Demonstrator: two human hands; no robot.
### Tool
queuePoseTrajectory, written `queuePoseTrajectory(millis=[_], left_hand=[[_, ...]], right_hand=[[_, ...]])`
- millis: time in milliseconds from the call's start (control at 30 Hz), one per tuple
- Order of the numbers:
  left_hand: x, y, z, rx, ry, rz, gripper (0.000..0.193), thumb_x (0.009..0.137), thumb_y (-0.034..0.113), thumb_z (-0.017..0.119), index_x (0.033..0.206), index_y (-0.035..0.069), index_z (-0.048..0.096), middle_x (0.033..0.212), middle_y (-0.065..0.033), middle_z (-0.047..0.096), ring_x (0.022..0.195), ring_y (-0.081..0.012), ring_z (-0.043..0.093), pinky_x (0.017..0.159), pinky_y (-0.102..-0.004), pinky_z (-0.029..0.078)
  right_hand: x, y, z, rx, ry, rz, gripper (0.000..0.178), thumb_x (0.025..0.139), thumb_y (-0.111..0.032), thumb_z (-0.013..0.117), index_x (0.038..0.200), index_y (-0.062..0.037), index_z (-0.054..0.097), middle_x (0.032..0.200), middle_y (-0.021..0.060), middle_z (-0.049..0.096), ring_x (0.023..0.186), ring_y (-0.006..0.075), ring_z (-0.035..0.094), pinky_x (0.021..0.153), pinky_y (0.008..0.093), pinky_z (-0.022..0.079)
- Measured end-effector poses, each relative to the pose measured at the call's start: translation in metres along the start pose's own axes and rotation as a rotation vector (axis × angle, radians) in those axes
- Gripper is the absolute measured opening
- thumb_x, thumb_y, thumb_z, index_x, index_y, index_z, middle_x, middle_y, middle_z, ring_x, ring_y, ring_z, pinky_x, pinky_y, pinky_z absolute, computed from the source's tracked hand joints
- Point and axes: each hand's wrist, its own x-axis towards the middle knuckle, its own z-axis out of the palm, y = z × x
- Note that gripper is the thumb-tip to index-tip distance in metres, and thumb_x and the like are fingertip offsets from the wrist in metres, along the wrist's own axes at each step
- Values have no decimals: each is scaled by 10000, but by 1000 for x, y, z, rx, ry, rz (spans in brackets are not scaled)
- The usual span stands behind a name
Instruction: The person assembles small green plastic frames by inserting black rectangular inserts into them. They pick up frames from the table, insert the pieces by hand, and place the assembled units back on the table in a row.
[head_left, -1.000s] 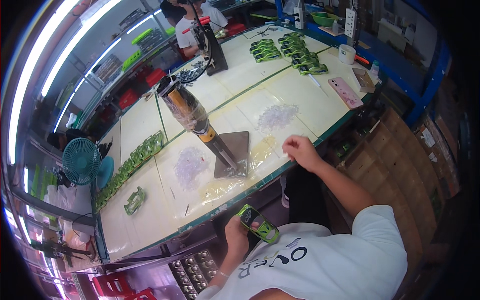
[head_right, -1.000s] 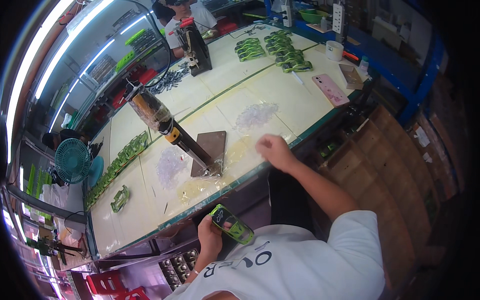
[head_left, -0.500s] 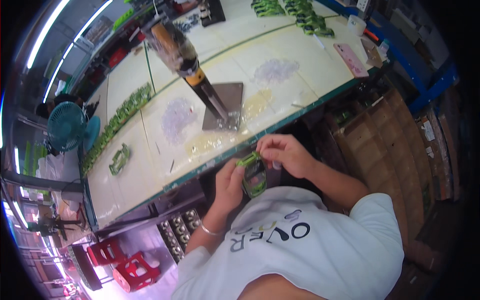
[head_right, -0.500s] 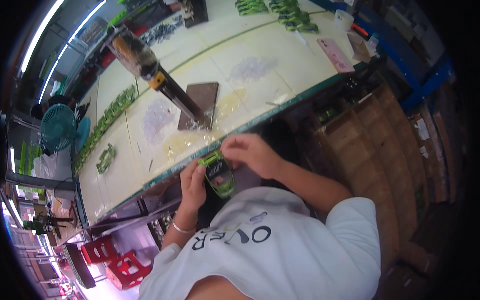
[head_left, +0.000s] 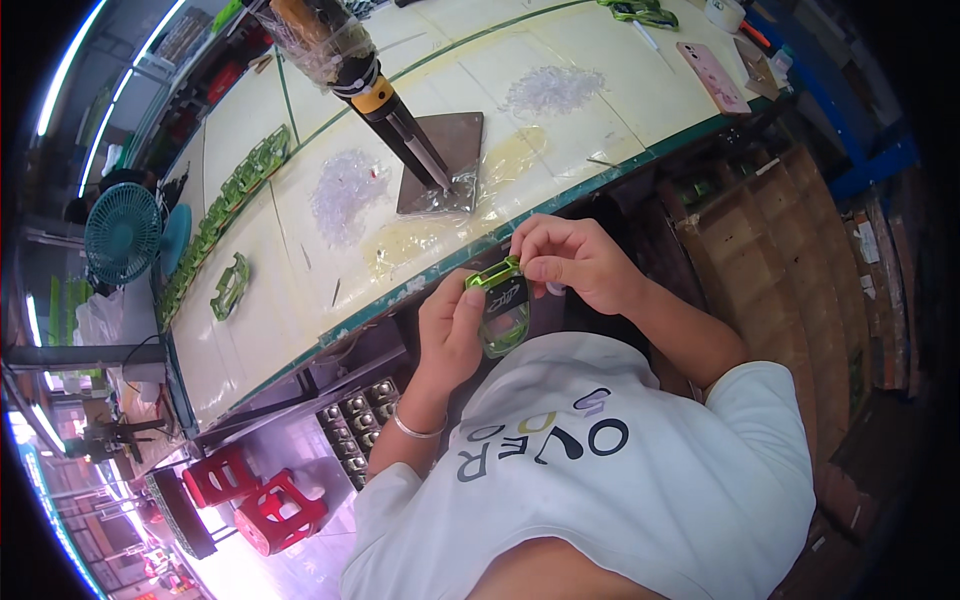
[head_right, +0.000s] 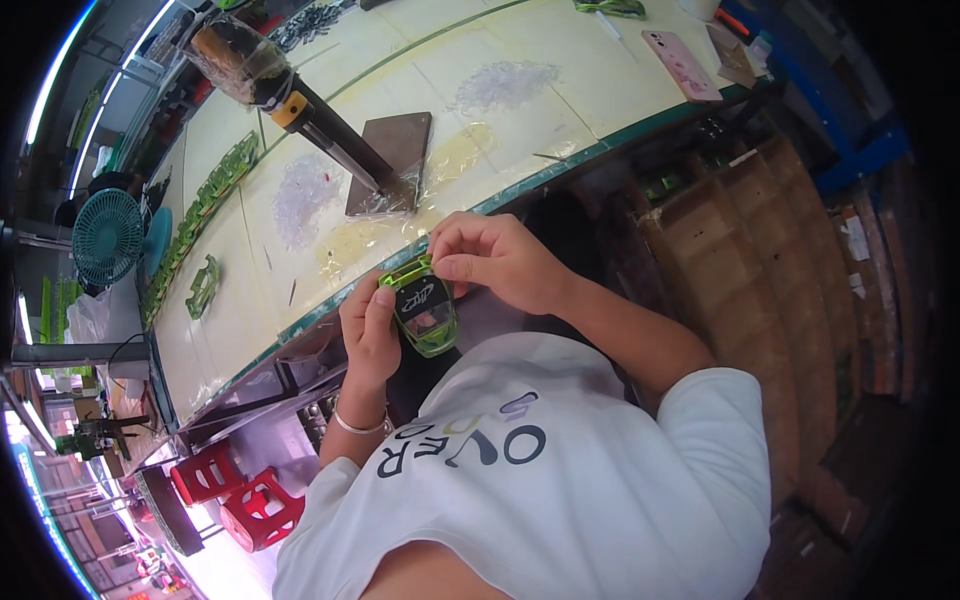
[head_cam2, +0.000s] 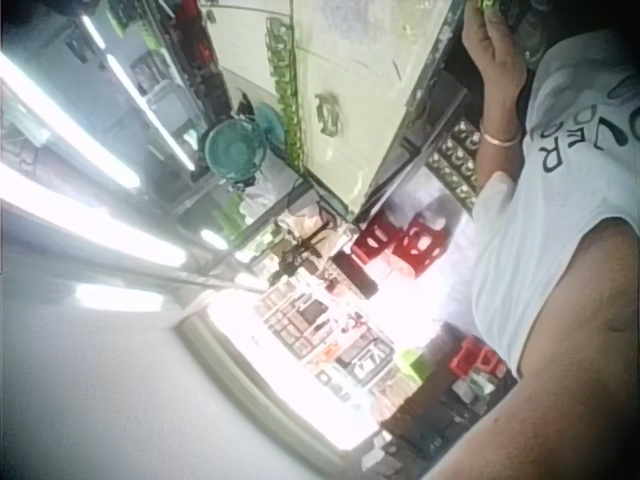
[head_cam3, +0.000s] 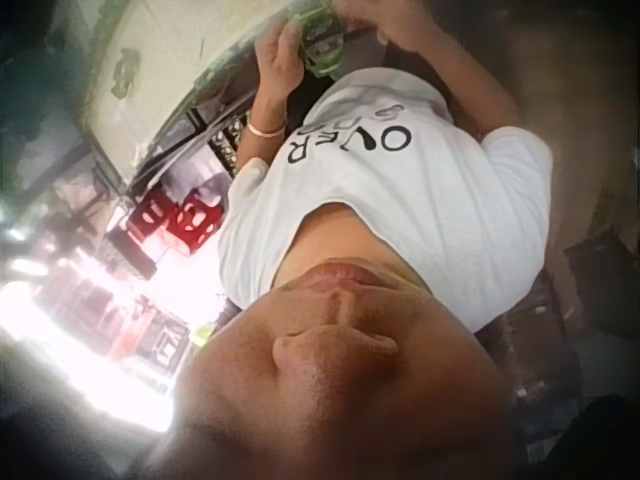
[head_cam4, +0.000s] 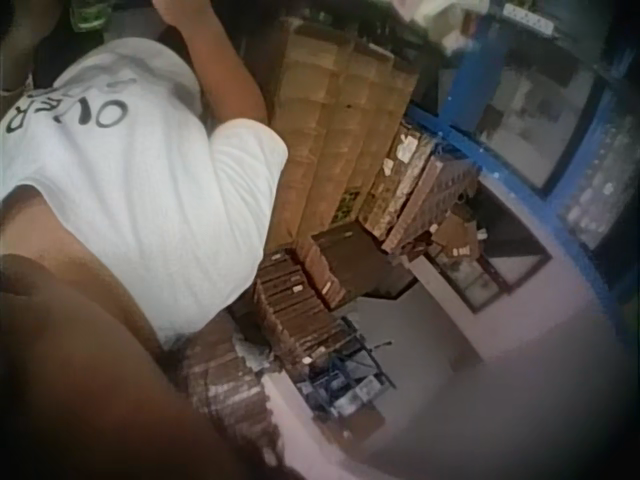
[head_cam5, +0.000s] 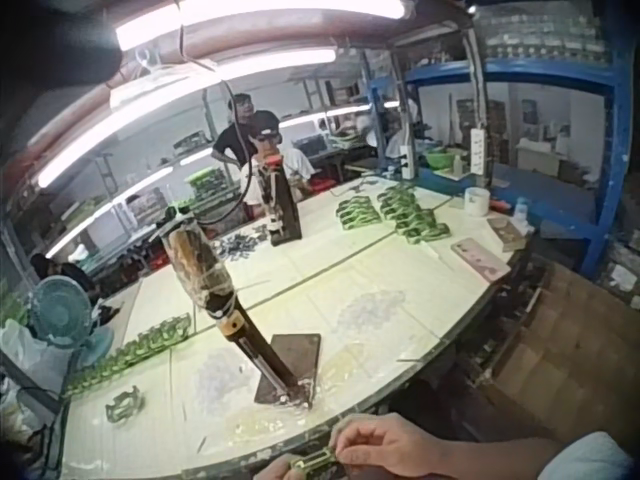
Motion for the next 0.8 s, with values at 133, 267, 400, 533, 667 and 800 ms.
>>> queuePoseTrajectory(millis=[133, 267, 400, 533, 667, 800], left_hand=[[-2, -5, -1, 62, 15, -56, 225, 855, 162, 393, 807, -17, 520, 672, -39, 537, 623, -60, 458, 551, -204, 386], [0, -4, -1, 80, 29, -21, 227, 850, 170, 399, 791, -14, 518, 645, -40, 537, 593, -59, 454, 532, -206, 380], [0, 0, -1, 118, 28, 29, 226, 848, 172, 400, 780, -11, 514, 641, -37, 540, 587, -59, 453, 527, -204, 377], [-2, 0, -2, 55, -5, -24, 222, 848, 168, 399, 777, -9, 513, 640, -35, 541, 586, -57, 458, 521, -201, 376], [-2, -5, 0, 85, 12, -26, 284, 852, 214, 384, 786, -26, 522, 667, -36, 548, 595, -66, 484, 534, -183, 377], [0, -3, 4, -105, 108, -158, 304, 845, 215, 355, 811, -34, 525, 663, -57, 554, 585, -89, 517, 521, -187, 401]], right_hand=[[1, -3, 0, -77, -1, 12, 61, 786, -29, 551, 824, 15, 529, 922, 42, 477, 798, 101, 516, 660, 227, 468], [2, 5, -1, -24, 5, 14, 56, 785, -21, 551, 819, 17, 528, 911, 43, 481, 792, 102, 521, 654, 223, 473], [2, 9, 1, 19, 6, 14, 68, 780, -12, 554, 832, 16, 521, 889, 46, 488, 762, 100, 520, 645, 224, 470], [4, 9, -1, 57, -49, 39, 125, 780, -17, 552, 893, 3, 501, 857, 44, 506, 743, 91, 512, 622, 218, 459], [8, 9, -6, 59, -90, 154, 168, 776, -32, 554, 928, -12, 486, 834, 44, 528, 725, 84, 510, 603, 209, 448], [10, 11, 1, -28, 10, 126, 209, 771, -35, 560, 962, -11, 478, 869, 60, 541, 737, 85, 516, 617, 221, 446]])
